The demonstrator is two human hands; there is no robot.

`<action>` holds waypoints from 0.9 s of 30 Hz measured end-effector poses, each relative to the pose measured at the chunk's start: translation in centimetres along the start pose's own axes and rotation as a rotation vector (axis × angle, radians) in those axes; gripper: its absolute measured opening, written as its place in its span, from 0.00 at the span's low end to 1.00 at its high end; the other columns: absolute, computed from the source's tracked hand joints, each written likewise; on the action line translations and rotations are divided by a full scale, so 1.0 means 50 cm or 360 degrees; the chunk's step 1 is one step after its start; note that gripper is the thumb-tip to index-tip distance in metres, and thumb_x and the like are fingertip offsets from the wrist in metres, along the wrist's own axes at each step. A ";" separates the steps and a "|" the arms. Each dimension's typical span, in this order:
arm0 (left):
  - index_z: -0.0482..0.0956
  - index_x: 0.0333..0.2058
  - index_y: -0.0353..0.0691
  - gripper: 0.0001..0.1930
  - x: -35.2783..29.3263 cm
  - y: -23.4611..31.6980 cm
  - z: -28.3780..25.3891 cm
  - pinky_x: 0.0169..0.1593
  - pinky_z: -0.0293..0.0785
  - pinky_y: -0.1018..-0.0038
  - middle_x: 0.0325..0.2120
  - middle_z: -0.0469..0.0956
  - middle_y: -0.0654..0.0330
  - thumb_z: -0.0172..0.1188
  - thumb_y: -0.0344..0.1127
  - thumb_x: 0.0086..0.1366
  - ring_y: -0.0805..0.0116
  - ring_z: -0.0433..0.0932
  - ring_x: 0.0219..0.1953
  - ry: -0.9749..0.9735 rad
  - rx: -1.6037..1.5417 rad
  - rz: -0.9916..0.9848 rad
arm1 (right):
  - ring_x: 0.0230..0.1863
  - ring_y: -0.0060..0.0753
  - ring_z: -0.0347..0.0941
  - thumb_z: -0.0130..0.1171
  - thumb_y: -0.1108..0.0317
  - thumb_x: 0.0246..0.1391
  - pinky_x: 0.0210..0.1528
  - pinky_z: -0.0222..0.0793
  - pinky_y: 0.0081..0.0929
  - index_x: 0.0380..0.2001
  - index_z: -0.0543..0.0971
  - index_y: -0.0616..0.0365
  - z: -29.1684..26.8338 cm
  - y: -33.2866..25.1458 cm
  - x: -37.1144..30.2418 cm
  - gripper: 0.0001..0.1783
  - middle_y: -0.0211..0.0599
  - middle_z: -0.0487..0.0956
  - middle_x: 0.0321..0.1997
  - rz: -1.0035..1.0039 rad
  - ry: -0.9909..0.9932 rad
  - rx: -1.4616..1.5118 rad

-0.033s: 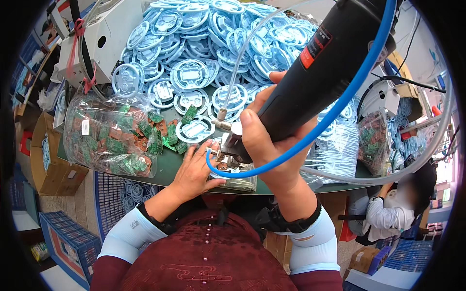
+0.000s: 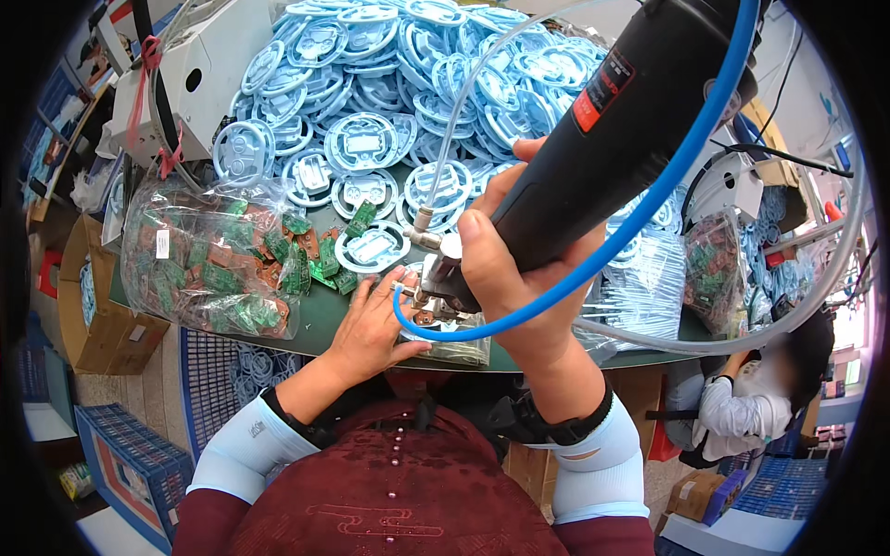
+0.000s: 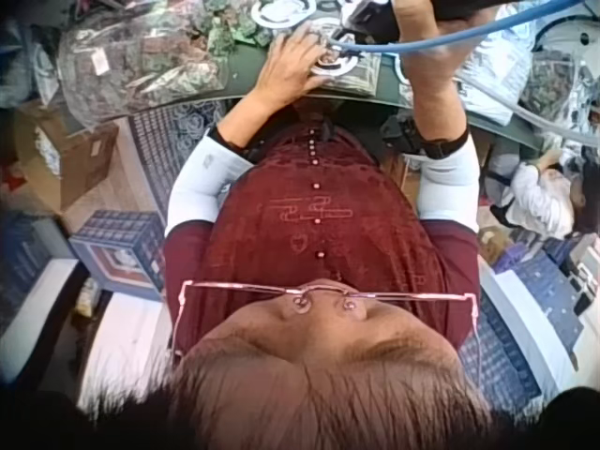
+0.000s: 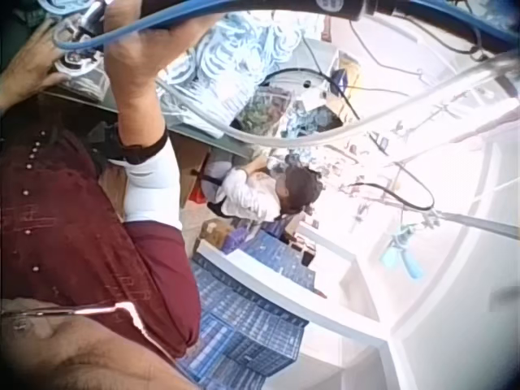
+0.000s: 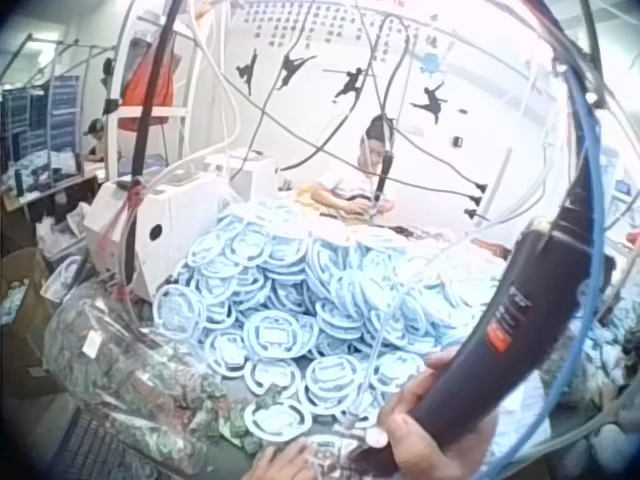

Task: Assembling electronic components by fitting parts together and using a power screwdriver.

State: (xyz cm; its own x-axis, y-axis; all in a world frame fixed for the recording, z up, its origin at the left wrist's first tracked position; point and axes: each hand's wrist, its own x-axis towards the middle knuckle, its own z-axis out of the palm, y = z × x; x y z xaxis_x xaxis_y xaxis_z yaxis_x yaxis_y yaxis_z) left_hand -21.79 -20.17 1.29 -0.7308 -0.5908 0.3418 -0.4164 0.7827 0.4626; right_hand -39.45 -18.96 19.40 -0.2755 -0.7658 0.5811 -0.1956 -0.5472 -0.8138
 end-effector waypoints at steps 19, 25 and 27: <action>0.75 0.53 0.43 0.27 -0.028 -0.009 -0.038 0.66 0.57 0.47 0.63 0.67 0.49 0.69 0.48 0.59 0.50 0.64 0.67 0.0125 0.0014 0.0189 | 0.36 0.17 0.68 0.64 0.79 0.51 0.44 0.67 0.18 0.64 0.64 0.64 -0.075 0.028 0.077 0.37 0.28 0.71 0.38 -0.0082 0.0233 -0.0362; 0.79 0.44 0.39 0.17 0.130 -0.166 -0.089 0.57 0.70 0.56 0.51 0.76 0.48 0.68 0.32 0.54 0.48 0.75 0.53 0.0519 0.0240 -0.0007 | 0.42 0.22 0.72 0.64 0.78 0.51 0.48 0.70 0.22 0.67 0.60 0.60 -0.079 0.073 0.083 0.40 0.32 0.72 0.43 0.0080 0.0353 -0.0231; 0.79 0.44 0.40 0.19 0.204 -0.247 -0.086 0.58 0.69 0.57 0.52 0.75 0.49 0.69 0.32 0.52 0.49 0.73 0.55 0.0513 0.0590 0.0037 | 0.53 0.30 0.72 0.64 0.77 0.52 0.54 0.69 0.29 0.69 0.58 0.59 -0.100 0.070 0.079 0.42 0.37 0.70 0.54 -0.0141 0.0325 -0.0550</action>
State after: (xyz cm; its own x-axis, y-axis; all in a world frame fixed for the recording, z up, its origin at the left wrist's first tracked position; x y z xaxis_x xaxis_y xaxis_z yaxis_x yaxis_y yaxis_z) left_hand -21.76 -36.71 2.60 -0.5622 -0.5571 0.6113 -0.6094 0.7787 0.1493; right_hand -45.93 -22.23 18.86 -0.4180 -0.6189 0.6650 -0.5222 -0.4353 -0.7333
